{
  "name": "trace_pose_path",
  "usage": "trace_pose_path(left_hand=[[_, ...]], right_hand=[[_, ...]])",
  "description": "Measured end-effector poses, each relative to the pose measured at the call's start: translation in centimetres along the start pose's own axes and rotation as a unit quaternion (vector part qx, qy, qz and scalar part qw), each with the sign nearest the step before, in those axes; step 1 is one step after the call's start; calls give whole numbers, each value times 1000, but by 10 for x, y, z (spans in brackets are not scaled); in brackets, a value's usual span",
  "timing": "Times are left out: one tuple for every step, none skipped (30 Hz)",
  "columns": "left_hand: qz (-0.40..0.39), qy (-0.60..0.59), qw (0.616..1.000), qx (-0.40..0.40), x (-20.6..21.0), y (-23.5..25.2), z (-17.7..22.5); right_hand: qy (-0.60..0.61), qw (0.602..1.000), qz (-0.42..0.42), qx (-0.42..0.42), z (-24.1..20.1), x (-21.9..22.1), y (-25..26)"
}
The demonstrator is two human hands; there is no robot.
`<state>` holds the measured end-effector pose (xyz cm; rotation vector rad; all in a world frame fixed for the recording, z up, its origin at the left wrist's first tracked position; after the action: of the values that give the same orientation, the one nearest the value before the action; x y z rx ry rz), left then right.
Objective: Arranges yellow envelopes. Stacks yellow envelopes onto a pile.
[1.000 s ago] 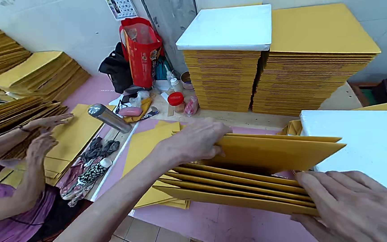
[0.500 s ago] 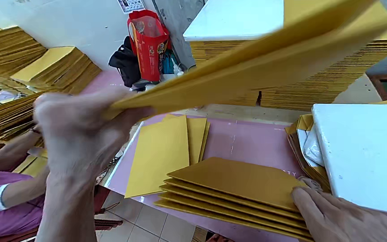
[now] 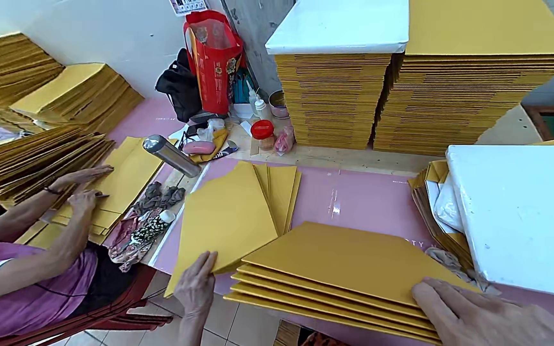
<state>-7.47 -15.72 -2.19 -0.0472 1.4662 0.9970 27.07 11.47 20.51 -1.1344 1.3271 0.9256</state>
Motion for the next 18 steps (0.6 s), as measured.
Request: trace_pose_path(left_hand=[[-71, -11, 997, -42, 5, -5, 6], [-171, -30, 980, -95, 6, -5, 16], [-263, -41, 954, -138, 6, -3, 27], [-324, -64, 929, -170, 3, -2, 36], [-328, -103, 923, -171, -4, -1, 47], [-273, -146, 941, -138, -14, 1, 60], [-204, -196, 952, -115, -26, 7, 77], [-144, -272, 945, -110, -38, 15, 97], [-104, -369, 917, -113, -47, 25, 116], [-75, -472, 871, -114, -52, 37, 134], [-53, -557, 823, -102, -53, 49, 149], [-42, -617, 781, -81, -50, 62, 161], [-39, -656, 751, -62, -44, 75, 171], [-45, -684, 727, -49, -39, 86, 181], [-49, -702, 710, -41, -37, 98, 196], [-50, -703, 708, -51, -43, 110, 219], [-75, -680, 726, -69, -56, 121, 247], [-98, -656, 744, -81, -60, 129, 263]], right_hand=[[0, 1000, 1, 1, 0, -1, 0], [1, 1000, 1, 0, 1, -2, 0], [2, 1000, 0, -2, 2, -3, 0], [4, 1000, -3, -3, 3, -4, 1], [3, 1000, -4, -6, 4, -4, 1], [2, 1000, -5, -10, 7, -3, 2], [-1, 1000, 0, -13, 9, -4, 3], [-3, 1000, 8, -14, 11, -5, 4], [-5, 1000, 19, -18, 13, -6, 5], [-4, 999, 31, -24, 15, -6, 6], [4, 999, 40, -30, 16, -7, 7], [16, 998, 46, -33, 17, -8, 8], [30, 998, 51, -34, 17, -9, 8], [40, 997, 54, -32, 17, -9, 8], [43, 997, 64, -30, 18, -8, 8], [43, 996, 79, -28, 19, -7, 8], [44, 994, 92, -27, 21, -6, 8], [54, 994, 92, -27, 22, -7, 10]])
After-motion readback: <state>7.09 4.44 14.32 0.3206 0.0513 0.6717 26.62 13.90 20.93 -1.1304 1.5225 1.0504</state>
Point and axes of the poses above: each hand's wrist, its own y-axis towards the middle knuckle, its own x-axis out of the palm, z = x × y, the point moved 5 cm from there along y, towards the middle knuckle, and after that the axes turned 6 degrees about -y, right-handed, at the moved point
